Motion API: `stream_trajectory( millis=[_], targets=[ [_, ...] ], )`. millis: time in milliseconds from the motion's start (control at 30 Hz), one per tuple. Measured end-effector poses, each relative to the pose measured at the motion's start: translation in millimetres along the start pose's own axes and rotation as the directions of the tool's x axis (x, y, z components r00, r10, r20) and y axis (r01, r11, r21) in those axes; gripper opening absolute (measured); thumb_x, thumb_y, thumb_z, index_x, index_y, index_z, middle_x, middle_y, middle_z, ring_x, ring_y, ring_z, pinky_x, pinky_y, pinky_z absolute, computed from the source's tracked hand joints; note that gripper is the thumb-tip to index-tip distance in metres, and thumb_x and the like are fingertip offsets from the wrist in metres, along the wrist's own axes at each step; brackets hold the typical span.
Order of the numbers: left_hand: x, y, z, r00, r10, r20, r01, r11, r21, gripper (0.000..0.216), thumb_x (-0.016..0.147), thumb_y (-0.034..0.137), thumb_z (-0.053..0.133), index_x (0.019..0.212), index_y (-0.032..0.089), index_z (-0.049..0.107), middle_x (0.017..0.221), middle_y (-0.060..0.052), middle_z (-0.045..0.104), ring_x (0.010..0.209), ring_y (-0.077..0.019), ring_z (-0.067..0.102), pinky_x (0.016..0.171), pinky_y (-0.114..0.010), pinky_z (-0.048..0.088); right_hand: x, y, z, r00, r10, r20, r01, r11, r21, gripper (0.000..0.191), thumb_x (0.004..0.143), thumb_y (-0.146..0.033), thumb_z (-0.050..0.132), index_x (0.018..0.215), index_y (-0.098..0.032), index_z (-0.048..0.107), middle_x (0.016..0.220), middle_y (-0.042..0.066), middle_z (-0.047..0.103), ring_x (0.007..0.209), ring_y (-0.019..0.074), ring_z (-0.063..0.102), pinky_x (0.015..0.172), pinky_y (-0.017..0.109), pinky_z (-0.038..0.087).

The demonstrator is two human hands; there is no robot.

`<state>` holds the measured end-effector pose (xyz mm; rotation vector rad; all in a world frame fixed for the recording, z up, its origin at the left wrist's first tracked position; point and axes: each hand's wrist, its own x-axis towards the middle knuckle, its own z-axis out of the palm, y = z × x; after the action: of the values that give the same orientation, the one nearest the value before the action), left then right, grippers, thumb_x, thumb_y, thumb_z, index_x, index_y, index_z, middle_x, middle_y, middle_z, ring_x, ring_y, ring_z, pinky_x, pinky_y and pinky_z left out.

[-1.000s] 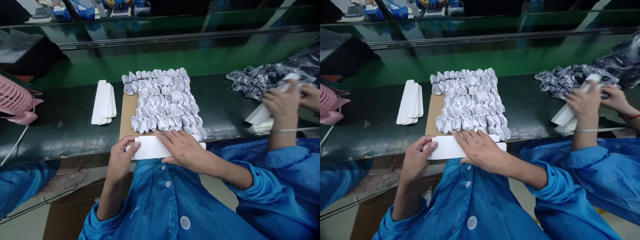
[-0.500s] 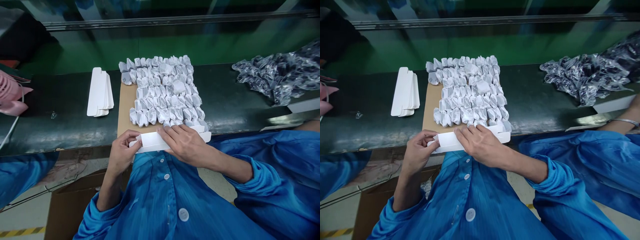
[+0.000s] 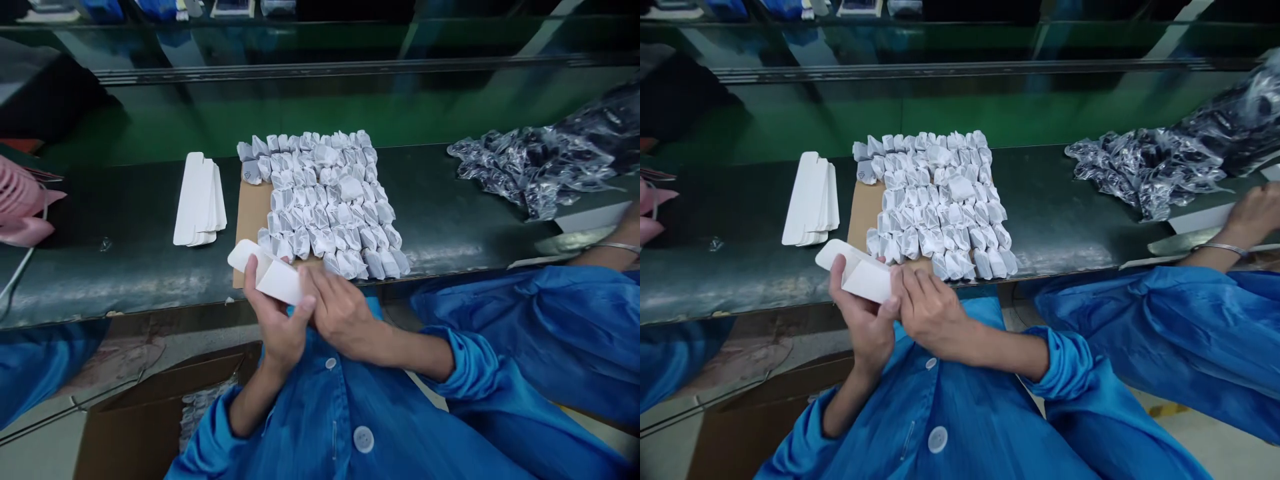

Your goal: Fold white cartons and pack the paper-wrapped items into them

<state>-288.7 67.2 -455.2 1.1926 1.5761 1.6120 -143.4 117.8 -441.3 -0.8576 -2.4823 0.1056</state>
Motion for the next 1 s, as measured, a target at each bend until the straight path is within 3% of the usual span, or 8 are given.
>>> stream_trajectory(
  millis=[100, 200, 400, 533, 633, 733, 833, 1000],
  targets=[
    [10.0, -7.8, -4.8, 0.998, -0.062, -0.023, 0.066, 0.978, 0.2, 0.079, 0.076, 0.048, 0.077, 0.142, 0.024, 0.04, 0.136, -0.013, 0.056, 0.117, -0.0294, 0.062, 0.095, -0.041, 0.054, 2.8, -0.3, -6.0, 0.997, 0.057, 0.052, -0.073, 0.912, 0.404, 0.063, 0.094, -0.048, 0.06, 0.142, -0.009, 0.048, 0.127, 0.018, 0.063, 0.111, 0.0264, 0.062, 0.088, 0.038, 0.054],
    [17.7, -10.4, -14.1, 0.995, 0.026, 0.093, -0.051, 0.959, 0.279, 0.063, 0.076, 0.039, 0.076, 0.131, 0.022, 0.051, 0.132, -0.01, 0.059, 0.118, -0.0282, 0.06, 0.097, -0.038, 0.051, 14.4, 10.8, -11.6, 0.976, 0.208, 0.062, -0.197, 0.728, 0.657, 0.039, 0.096, -0.035, 0.059, 0.132, -0.02, 0.06, 0.108, 0.007, 0.066, 0.091, 0.0163, 0.063, 0.077, 0.03, 0.053],
    [24.5, -20.9, -16.4, 0.969, 0.043, 0.243, -0.093, 0.976, 0.198, 0.043, 0.077, 0.036, 0.072, 0.113, 0.022, 0.054, 0.103, -0.005, 0.064, 0.088, -0.0207, 0.066, 0.075, -0.032, 0.054, 41.4, 37.2, -7.9, 0.979, 0.142, 0.143, -0.198, 0.549, 0.812, 0.019, 0.093, -0.028, 0.063, 0.107, -0.021, 0.073, 0.093, 0.002, 0.066, 0.084, 0.0128, 0.061, 0.076, 0.027, 0.048],
    [35.0, -19.5, -20.9, 0.929, -0.014, 0.369, -0.046, 0.987, 0.155, 0.042, 0.076, 0.035, 0.072, 0.111, 0.023, 0.051, 0.095, -0.002, 0.062, 0.07, -0.0171, 0.064, 0.063, -0.03, 0.051, 63.7, 54.9, -14.6, 0.893, 0.388, 0.227, -0.341, 0.257, 0.904, 0.031, 0.093, -0.045, 0.06, 0.097, -0.016, 0.07, 0.079, 0.0, 0.065, 0.062, 0.0089, 0.057, 0.056, 0.022, 0.046],
    [41.5, -13.0, -22.7, 0.904, 0.035, 0.427, -0.142, 0.965, 0.222, 0.041, 0.075, 0.033, 0.072, 0.108, 0.023, 0.051, 0.099, -0.004, 0.062, 0.075, -0.018, 0.064, 0.065, -0.03, 0.051, 74.0, 54.7, -15.1, 0.886, 0.283, 0.367, -0.409, 0.106, 0.906, 0.04, 0.084, -0.054, 0.068, 0.081, -0.014, 0.067, 0.068, -0.002, 0.059, 0.057, 0.0087, 0.054, 0.049, 0.021, 0.043],
    [42.2, -11.6, -20.5, 0.904, 0.082, 0.421, -0.218, 0.933, 0.287, 0.042, 0.076, 0.032, 0.071, 0.11, 0.022, 0.049, 0.098, -0.003, 0.062, 0.08, -0.0186, 0.064, 0.067, -0.03, 0.051, 72.4, 45.1, -11.3, 0.899, 0.191, 0.394, -0.418, 0.11, 0.902, 0.034, 0.078, -0.045, 0.078, 0.082, -0.014, 0.068, 0.073, -0.001, 0.063, 0.065, 0.0086, 0.055, 0.055, 0.02, 0.043],
    [37.1, -15.7, -14.1, 0.924, 0.187, 0.333, -0.286, 0.917, 0.279, 0.051, 0.074, 0.03, 0.073, 0.116, 0.023, 0.046, 0.104, -0.003, 0.058, 0.089, -0.0193, 0.065, 0.072, -0.03, 0.053, 65.2, 37.0, -6.4, 0.921, 0.227, 0.318, -0.356, 0.153, 0.922, 0.027, 0.075, -0.036, 0.082, 0.085, -0.014, 0.068, 0.082, -0.001, 0.066, 0.075, 0.0086, 0.056, 0.066, 0.021, 0.044],
    [28.2, -19.6, -6.1, 0.947, 0.229, 0.225, -0.268, 0.95, 0.16, 0.09, 0.074, 0.027, 0.076, 0.145, 0.026, 0.021, 0.118, -0.009, 0.055, 0.106, -0.0237, 0.064, 0.088, -0.037, 0.055, 57.8, 33.9, -2.3, 0.912, 0.265, 0.312, -0.363, 0.169, 0.916, 0.023, 0.077, -0.034, 0.08, 0.087, -0.016, 0.069, 0.088, 0.001, 0.068, 0.081, 0.0125, 0.059, 0.073, 0.026, 0.047]
  ],
)
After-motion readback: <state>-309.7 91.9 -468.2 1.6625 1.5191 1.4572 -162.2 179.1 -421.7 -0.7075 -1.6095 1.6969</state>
